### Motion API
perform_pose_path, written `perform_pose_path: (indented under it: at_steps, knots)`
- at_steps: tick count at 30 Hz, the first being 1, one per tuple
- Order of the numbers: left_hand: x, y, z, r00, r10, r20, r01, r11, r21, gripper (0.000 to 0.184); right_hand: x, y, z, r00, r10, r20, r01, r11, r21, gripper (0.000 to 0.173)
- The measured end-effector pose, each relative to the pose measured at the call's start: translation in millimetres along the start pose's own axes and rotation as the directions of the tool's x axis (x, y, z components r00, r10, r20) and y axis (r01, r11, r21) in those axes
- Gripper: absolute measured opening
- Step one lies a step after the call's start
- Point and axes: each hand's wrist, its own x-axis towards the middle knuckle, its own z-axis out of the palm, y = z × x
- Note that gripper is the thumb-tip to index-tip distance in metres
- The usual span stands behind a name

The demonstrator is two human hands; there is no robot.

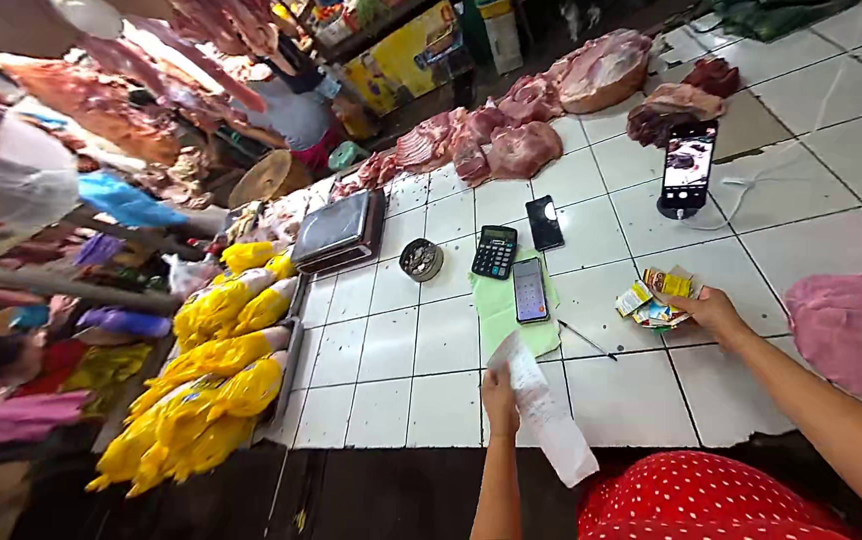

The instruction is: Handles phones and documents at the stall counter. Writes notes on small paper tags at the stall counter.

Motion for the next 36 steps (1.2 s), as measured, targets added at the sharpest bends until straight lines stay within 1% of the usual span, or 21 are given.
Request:
perform_pose_path:
  at_steps: [2, 3, 5, 6, 8, 10, 11, 12, 14, 17, 21, 23, 24, 25, 26, 28, 30, 31, 32, 33, 36]
  knots:
    - [1.7, -19.0, -11.7, 0.978, -0.044, -0.205, 0.047, 0.999, 0.006, 0.037, 19.0, -16.8, -7.7, 0.998, -0.057, 0.037, 0.065, 0.959, -0.276, 0.046]
    - [3.4, -28.1, -15.1, 0.954, -0.031, -0.297, 0.053, 0.996, 0.065, 0.038, 23.9, -27.5, -9.9, 0.993, -0.089, 0.072, 0.11, 0.907, -0.407, 0.045]
    - [5.5, -44.5, -19.8, 0.911, 0.088, -0.402, 0.042, 0.952, 0.303, 0.039, 30.9, -39.2, -9.0, 0.956, -0.235, 0.176, 0.293, 0.739, -0.606, 0.038]
    - [4.9, -52.1, -20.6, 0.906, 0.145, -0.398, 0.044, 0.903, 0.428, 0.04, 34.6, -38.4, -7.0, 0.906, -0.344, 0.247, 0.418, 0.63, -0.655, 0.035]
    - [6.3, -71.0, -19.7, 0.911, 0.258, -0.321, 0.013, 0.761, 0.649, 0.04, 40.1, -29.8, 0.3, 0.744, -0.552, 0.376, 0.634, 0.407, -0.657, 0.031]
    - [10.7, -82.8, -14.7, 0.895, 0.371, -0.248, -0.032, 0.607, 0.794, 0.037, 41.0, -20.1, 7.5, 0.613, -0.645, 0.457, 0.735, 0.255, -0.628, 0.03]
    - [12.6, -82.9, -11.6, 0.893, 0.383, -0.235, -0.021, 0.559, 0.829, 0.037, 41.0, -12.9, 9.8, 0.57, -0.668, 0.479, 0.762, 0.211, -0.612, 0.032]
    - [14.2, -80.5, -8.9, 0.901, 0.36, -0.241, 0.009, 0.54, 0.841, 0.038, 41.9, -4.2, 11.5, 0.532, -0.684, 0.498, 0.785, 0.179, -0.593, 0.034]
    - [16.5, -75.8, -6.9, 0.915, 0.302, -0.269, 0.073, 0.53, 0.845, 0.039, 44.0, 15.8, 15.3, 0.471, -0.689, 0.551, 0.83, 0.134, -0.542, 0.04]
    - [18.5, -75.7, -7.5, 0.91, 0.31, -0.276, 0.074, 0.533, 0.843, 0.039, 44.8, 41.5, 21.4, 0.407, -0.687, 0.602, 0.88, 0.118, -0.46, 0.047]
    - [19.8, -77.5, -5.8, 0.9, 0.33, -0.284, 0.074, 0.527, 0.846, 0.037, 51.3, 41.9, 18.1, 0.413, -0.647, 0.641, 0.901, 0.186, -0.393, 0.049]
    - [20.2, -77.9, -5.8, 0.897, 0.336, -0.287, 0.077, 0.522, 0.85, 0.038, 56.8, 32.9, 13.0, 0.399, -0.632, 0.664, 0.917, 0.265, -0.299, 0.043]
    - [20.3, -78.6, -6.5, 0.896, 0.342, -0.284, 0.074, 0.516, 0.853, 0.038, 60.8, 29.6, 11.7, 0.38, -0.652, 0.656, 0.925, 0.28, -0.257, 0.037]
    - [20.5, -79.9, -7.2, 0.895, 0.345, -0.283, 0.072, 0.514, 0.855, 0.039, 65.6, 25.6, 11.2, 0.383, -0.672, 0.634, 0.923, 0.299, -0.24, 0.034]
    - [21.1, -81.4, -7.8, 0.894, 0.346, -0.284, 0.072, 0.514, 0.855, 0.039, 71.4, 20.3, 11.5, 0.412, -0.688, 0.598, 0.911, 0.323, -0.256, 0.036]
    - [21.5, -83.7, -9.0, 0.892, 0.351, -0.284, 0.072, 0.509, 0.858, 0.04, 85.9, 7.2, 14.2, 0.54, -0.686, 0.488, 0.834, 0.36, -0.418, 0.054]
    - [21.0, -84.9, -8.7, 0.895, 0.347, -0.279, 0.073, 0.504, 0.861, 0.041, 99.7, -7.9, 18.3, 0.724, -0.582, 0.371, 0.661, 0.431, -0.614, 0.084]
    - [20.7, -85.2, -8.2, 0.895, 0.351, -0.275, 0.071, 0.496, 0.865, 0.042, 105.1, -13.1, 21.4, 0.799, -0.511, 0.318, 0.571, 0.475, -0.67, 0.095]
    - [20.9, -85.3, -8.1, 0.895, 0.356, -0.268, 0.066, 0.49, 0.869, 0.042, 108.6, -15.4, 25.8, 0.835, -0.468, 0.288, 0.519, 0.499, -0.694, 0.101]
    - [21.0, -84.7, -8.0, 0.895, 0.36, -0.262, 0.058, 0.488, 0.871, 0.043, 109.7, -14.5, 31.1, 0.834, -0.469, 0.292, 0.521, 0.493, -0.697, 0.101]
    - [19.1, -84.4, -9.3, 0.897, 0.36, -0.257, 0.062, 0.474, 0.879, 0.043, 101.6, -4.6, 47.7, 0.723, -0.537, 0.434, 0.677, 0.427, -0.6, 0.088]
